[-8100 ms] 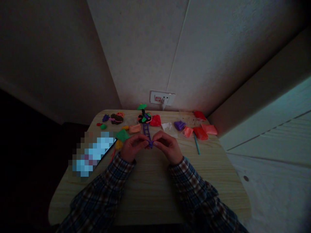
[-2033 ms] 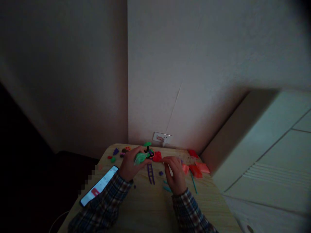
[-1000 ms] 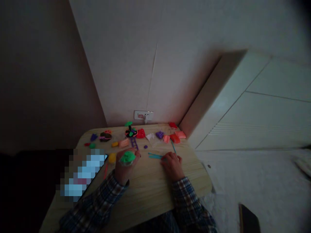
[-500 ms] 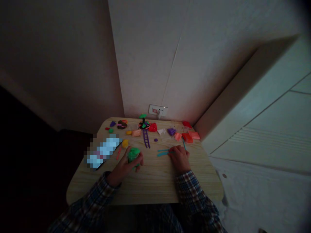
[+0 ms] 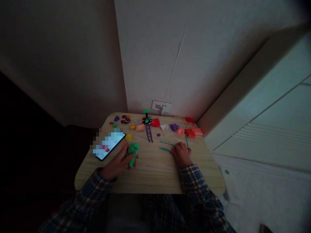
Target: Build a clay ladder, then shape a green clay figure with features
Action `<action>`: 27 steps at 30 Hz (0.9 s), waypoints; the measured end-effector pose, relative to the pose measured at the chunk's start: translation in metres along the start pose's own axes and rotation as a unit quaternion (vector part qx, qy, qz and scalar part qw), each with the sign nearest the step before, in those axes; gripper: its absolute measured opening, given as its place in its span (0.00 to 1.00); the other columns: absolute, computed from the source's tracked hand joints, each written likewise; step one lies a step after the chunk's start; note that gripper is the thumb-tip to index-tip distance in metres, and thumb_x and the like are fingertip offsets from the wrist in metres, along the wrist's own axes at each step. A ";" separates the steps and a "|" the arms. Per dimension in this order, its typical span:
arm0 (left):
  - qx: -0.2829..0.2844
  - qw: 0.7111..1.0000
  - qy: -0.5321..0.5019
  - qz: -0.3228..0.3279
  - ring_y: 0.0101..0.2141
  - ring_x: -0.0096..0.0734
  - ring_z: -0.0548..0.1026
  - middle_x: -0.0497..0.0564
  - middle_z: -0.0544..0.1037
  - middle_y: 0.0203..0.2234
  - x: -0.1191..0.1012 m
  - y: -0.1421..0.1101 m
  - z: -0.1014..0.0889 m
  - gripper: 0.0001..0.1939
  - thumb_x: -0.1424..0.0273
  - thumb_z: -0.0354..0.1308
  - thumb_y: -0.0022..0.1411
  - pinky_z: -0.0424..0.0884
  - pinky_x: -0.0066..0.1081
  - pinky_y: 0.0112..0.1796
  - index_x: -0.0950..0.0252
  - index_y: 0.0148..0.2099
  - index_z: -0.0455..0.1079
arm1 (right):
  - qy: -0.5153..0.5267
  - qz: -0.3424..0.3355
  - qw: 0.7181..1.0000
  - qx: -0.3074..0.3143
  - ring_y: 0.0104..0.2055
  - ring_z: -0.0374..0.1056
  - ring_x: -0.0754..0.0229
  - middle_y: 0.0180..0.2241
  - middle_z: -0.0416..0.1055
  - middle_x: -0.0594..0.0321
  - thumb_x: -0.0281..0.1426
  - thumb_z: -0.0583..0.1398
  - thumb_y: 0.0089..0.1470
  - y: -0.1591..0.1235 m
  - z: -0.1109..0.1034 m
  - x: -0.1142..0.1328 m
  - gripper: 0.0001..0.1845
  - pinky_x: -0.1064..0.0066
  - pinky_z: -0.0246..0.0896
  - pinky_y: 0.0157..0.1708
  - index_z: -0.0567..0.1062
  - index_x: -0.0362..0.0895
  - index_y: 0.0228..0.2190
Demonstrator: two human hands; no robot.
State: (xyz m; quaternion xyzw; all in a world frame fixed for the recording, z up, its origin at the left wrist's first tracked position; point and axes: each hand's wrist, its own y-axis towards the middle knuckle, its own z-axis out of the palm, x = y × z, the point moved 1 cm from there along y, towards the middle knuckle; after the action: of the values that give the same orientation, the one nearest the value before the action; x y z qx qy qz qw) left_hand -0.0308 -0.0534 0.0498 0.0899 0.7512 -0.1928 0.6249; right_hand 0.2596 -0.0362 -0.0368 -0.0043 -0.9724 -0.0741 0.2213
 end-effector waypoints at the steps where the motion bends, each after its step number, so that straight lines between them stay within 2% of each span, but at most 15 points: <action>1: 0.009 1.000 0.019 0.013 0.25 0.25 0.69 0.46 0.70 0.25 -0.002 0.001 0.001 0.15 0.57 0.52 0.58 0.66 0.26 0.23 0.64 0.37 0.58 | 0.005 -0.002 1.000 0.001 0.44 0.61 0.51 0.38 0.69 0.55 0.30 0.55 0.54 -0.003 0.000 0.000 0.06 0.54 0.48 0.46 0.71 0.44 0.29; 5: 0.019 0.998 0.051 0.015 0.29 0.29 0.70 0.49 0.72 0.29 -0.002 0.004 0.002 0.13 0.60 0.50 0.59 0.65 0.28 0.28 0.65 0.38 0.62 | 0.051 -0.027 0.998 0.012 0.35 0.65 0.57 0.29 0.71 0.59 0.27 0.51 0.54 -0.017 -0.007 0.007 0.08 0.64 0.57 0.39 0.70 0.44 0.31; 8: -0.002 0.999 0.053 0.007 0.30 0.30 0.70 0.50 0.73 0.31 0.005 0.003 0.004 0.14 0.60 0.49 0.59 0.64 0.29 0.30 0.66 0.40 0.63 | 0.096 -0.059 0.994 0.013 0.31 0.66 0.62 0.28 0.70 0.61 0.28 0.45 0.58 -0.028 -0.020 0.028 0.13 0.71 0.60 0.34 0.69 0.44 0.34; 11: -0.037 0.997 0.060 0.010 0.33 0.33 0.70 0.52 0.74 0.33 0.011 0.001 0.009 0.16 0.60 0.47 0.61 0.65 0.31 0.35 0.66 0.44 0.65 | 0.185 -0.099 0.978 -0.014 0.35 0.68 0.61 0.31 0.71 0.59 0.32 0.45 0.61 -0.037 -0.035 0.059 0.15 0.71 0.61 0.36 0.69 0.44 0.32; 14: -0.046 0.997 0.060 0.018 0.37 0.35 0.70 0.53 0.74 0.37 0.013 -0.001 0.017 0.21 0.59 0.47 0.62 0.67 0.32 0.39 0.67 0.51 0.63 | 0.214 -0.116 0.970 0.009 0.32 0.67 0.61 0.29 0.71 0.61 0.33 0.45 0.61 -0.042 -0.047 0.089 0.15 0.72 0.59 0.33 0.69 0.45 0.31; 17: -0.052 0.997 0.051 0.015 0.39 0.36 0.71 0.55 0.73 0.40 0.014 0.000 0.022 0.23 0.58 0.48 0.61 0.68 0.34 0.40 0.66 0.54 0.63 | 0.218 -0.109 0.969 0.049 0.27 0.65 0.63 0.24 0.68 0.64 0.34 0.45 0.61 -0.042 -0.052 0.107 0.16 0.73 0.56 0.30 0.68 0.45 0.28; 23: -0.108 0.992 0.037 0.054 0.49 0.42 0.68 0.53 0.75 0.43 0.012 0.006 0.027 0.16 0.59 0.54 0.58 0.67 0.37 0.48 0.61 0.44 0.72 | 0.259 -0.069 0.960 0.080 0.20 0.56 0.66 0.16 0.58 0.68 0.43 0.40 0.61 -0.040 -0.051 0.117 0.23 0.73 0.49 0.22 0.58 0.46 0.20; 27: -0.064 0.991 0.050 0.105 0.43 0.37 0.71 0.51 0.76 0.37 0.010 0.012 0.034 0.14 0.61 0.49 0.62 0.67 0.36 0.49 0.62 0.39 0.73 | 0.270 -0.064 0.954 0.111 0.21 0.55 0.65 0.17 0.57 0.68 0.49 0.40 0.59 -0.040 -0.048 0.117 0.25 0.73 0.49 0.22 0.55 0.47 0.19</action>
State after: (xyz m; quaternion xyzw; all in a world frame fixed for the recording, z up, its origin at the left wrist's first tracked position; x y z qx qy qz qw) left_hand 0.0027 -0.0575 0.0330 0.1371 0.7790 -0.0728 0.6075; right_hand 0.1731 -0.0855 0.0503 0.1024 -0.8765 0.0224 0.4698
